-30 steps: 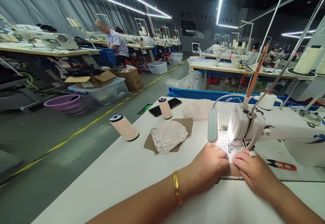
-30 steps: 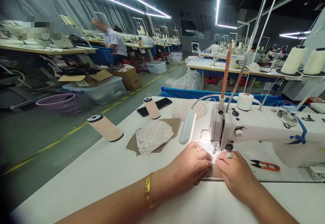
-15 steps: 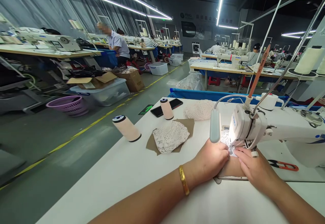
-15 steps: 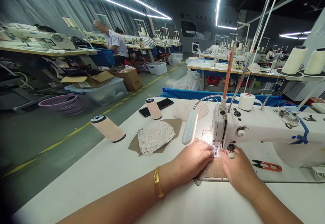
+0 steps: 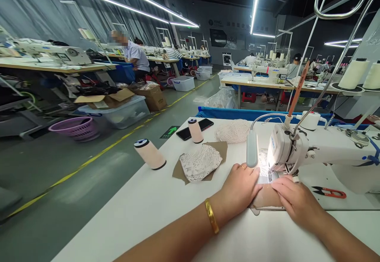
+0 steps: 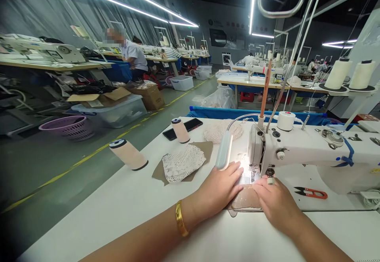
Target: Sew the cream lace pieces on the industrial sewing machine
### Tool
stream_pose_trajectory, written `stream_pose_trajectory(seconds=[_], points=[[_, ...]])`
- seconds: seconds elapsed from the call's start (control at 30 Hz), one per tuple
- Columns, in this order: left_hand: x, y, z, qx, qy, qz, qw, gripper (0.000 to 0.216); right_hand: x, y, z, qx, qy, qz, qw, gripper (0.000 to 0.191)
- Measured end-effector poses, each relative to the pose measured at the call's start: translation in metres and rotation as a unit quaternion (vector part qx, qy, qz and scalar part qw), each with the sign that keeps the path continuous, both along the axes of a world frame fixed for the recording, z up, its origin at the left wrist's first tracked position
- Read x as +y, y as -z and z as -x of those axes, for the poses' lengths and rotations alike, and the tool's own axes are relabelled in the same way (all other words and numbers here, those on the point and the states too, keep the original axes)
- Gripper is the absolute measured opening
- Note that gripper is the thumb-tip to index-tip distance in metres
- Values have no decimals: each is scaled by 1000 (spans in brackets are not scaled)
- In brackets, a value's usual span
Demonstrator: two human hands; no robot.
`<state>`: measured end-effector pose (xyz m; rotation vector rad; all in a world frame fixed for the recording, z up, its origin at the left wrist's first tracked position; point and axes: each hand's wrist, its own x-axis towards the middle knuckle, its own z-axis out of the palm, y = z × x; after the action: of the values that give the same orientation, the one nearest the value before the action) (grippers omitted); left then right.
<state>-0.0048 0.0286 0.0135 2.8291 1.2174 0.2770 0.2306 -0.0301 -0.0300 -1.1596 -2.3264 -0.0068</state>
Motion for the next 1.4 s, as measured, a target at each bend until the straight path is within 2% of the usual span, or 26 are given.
stream_pose_trajectory(seconds=[0.07, 0.17, 0.2, 0.23, 0.3, 0.37, 0.47, 0.57, 0.73, 0.8, 0.87, 0.93, 1.03, 1.1, 1.2, 1.33, 1.4], points=[[-10, -11, 2, 10, 22, 18, 1000, 11, -2, -3, 6, 11, -35, -10, 999, 45], [-18, -30, 11, -42, 102, 127, 986, 25, -7, -8, 16, 0, -84, -8, 996, 49], [-17, -36, 14, -53, 104, 150, 982, 27, -9, -9, 19, -5, -102, -6, 995, 50], [-15, -39, 17, -51, 85, 152, 983, 26, -10, -10, 21, -7, -118, -6, 993, 49], [-7, -43, 23, -13, 11, 109, 994, 17, -13, -10, 22, -1, -135, -8, 991, 45], [1, -41, 26, 31, -38, 74, 996, 10, -16, -10, 22, 5, -143, -6, 990, 39], [7, -35, 26, 55, -38, 85, 994, 16, -19, -10, 20, -2, -159, 14, 987, 31], [6, -28, 24, 45, -37, 83, 995, 10, -23, -15, 20, -7, -174, 38, 984, 26], [6, -9, 17, -25, 13, 55, 998, 23, -28, -28, 17, -2, -216, 114, 970, 16], [5, -1, 14, -70, 50, 37, 996, 23, -29, -29, 13, 33, -227, 151, 962, 8], [3, 6, 10, -124, 88, 7, 988, 18, -29, -27, 9, 97, -178, 160, 966, 8], [-2, 11, 6, -185, 118, -30, 975, 15, -27, -23, 6, 148, -79, 144, 975, 17], [-11, 14, -2, -261, 135, -76, 953, 18, -24, -16, 8, 166, 15, 149, 975, 25], [-17, 14, -5, -292, 147, -94, 940, 20, -22, -13, 11, 166, 16, 161, 973, 14], [-23, 14, -6, -308, 150, -96, 935, 19, -20, -11, 16, 160, -5, 124, 979, 22], [-24, 16, -6, -314, 133, -124, 932, 36, -20, -11, 18, 154, -2, 72, 985, 24], [-24, 18, -6, -318, 139, -144, 927, 38, -20, -11, 17, 151, -1, 62, 987, 24]])
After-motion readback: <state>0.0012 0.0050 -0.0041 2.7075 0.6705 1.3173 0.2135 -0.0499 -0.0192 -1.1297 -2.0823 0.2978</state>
